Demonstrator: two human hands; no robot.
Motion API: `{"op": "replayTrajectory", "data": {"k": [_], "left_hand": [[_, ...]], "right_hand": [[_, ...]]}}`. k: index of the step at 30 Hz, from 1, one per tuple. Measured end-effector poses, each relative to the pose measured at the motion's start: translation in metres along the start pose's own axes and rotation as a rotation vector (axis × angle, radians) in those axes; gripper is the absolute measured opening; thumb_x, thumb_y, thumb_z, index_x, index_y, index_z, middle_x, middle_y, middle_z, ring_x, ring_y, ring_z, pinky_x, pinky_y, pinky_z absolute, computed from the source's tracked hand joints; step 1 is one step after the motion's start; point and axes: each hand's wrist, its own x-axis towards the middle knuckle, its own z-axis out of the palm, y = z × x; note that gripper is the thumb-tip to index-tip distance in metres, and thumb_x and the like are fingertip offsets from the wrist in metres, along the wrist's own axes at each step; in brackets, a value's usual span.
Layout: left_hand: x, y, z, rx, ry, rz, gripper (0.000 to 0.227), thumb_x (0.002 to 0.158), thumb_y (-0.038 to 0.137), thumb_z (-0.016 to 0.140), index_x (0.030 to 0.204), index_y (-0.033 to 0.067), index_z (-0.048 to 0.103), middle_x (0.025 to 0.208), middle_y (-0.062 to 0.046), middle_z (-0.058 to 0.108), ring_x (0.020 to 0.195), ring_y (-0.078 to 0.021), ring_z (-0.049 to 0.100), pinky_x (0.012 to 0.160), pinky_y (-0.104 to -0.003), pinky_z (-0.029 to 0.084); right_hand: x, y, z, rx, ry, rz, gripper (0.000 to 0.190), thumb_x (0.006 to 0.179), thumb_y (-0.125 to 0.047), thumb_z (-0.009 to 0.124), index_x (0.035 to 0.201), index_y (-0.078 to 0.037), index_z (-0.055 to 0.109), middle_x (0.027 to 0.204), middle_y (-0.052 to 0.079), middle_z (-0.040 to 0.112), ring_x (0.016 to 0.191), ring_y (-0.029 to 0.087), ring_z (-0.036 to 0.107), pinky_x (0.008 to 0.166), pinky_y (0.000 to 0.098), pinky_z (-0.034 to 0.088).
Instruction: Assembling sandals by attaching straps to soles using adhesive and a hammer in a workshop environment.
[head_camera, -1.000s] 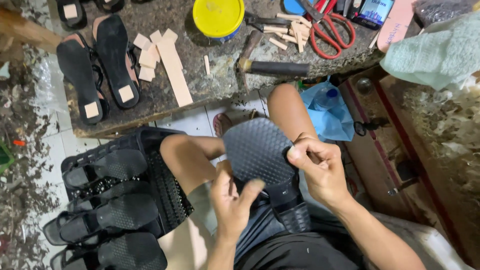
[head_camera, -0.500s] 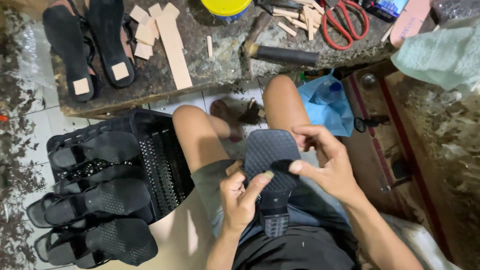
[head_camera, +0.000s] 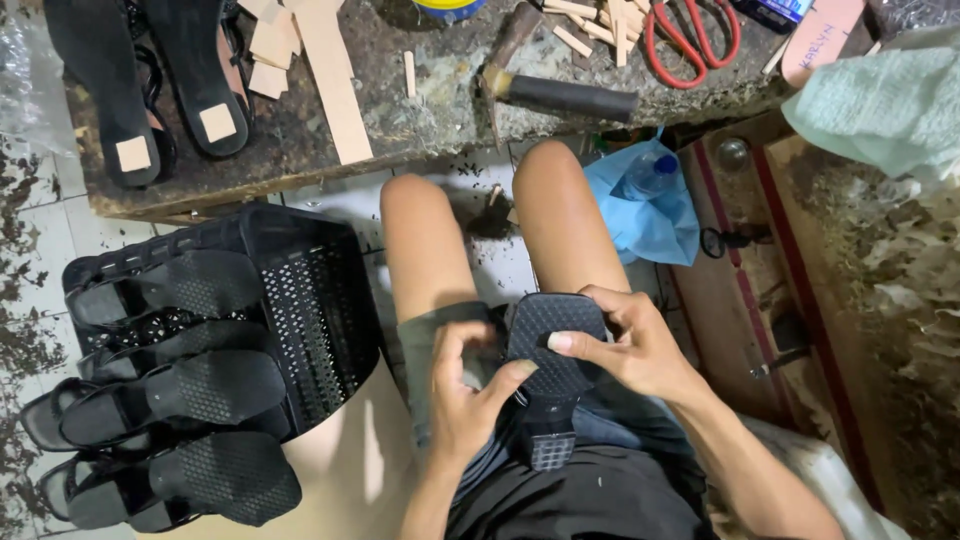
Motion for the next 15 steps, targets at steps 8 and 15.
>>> {"op": "replayTrajectory", "data": {"k": [8, 15], "left_hand": [[0.014, 0.015, 0.000, -0.176, -0.137, 0.230, 0.021, 0.080, 0.020, 0.054, 0.069, 0.0019, 0.055, 0.069, -0.004, 0.052, 0.068, -0.0158, 0.047, 0.066, -0.026, 0.036], [0.022, -0.004, 0.003, -0.281, -0.118, 0.302, 0.027, 0.077, 0.019, 0.065, 0.058, 0.0079, 0.051, 0.066, -0.003, 0.049, 0.058, -0.0129, 0.041, 0.057, -0.022, 0.036]], "right_hand": [[0.004, -0.001, 0.003, -0.107, -0.025, -0.115, 0.019, 0.080, -0.021, 0.058, 0.068, -0.006, 0.056, 0.062, -0.001, 0.049, 0.056, 0.007, 0.044, 0.048, 0.0209, 0.035], [0.013, 0.001, 0.006, 0.076, 0.000, -0.130, 0.010, 0.078, -0.011, 0.063, 0.074, -0.002, 0.064, 0.059, 0.003, 0.055, 0.057, 0.008, 0.047, 0.053, 0.0238, 0.043]]}}
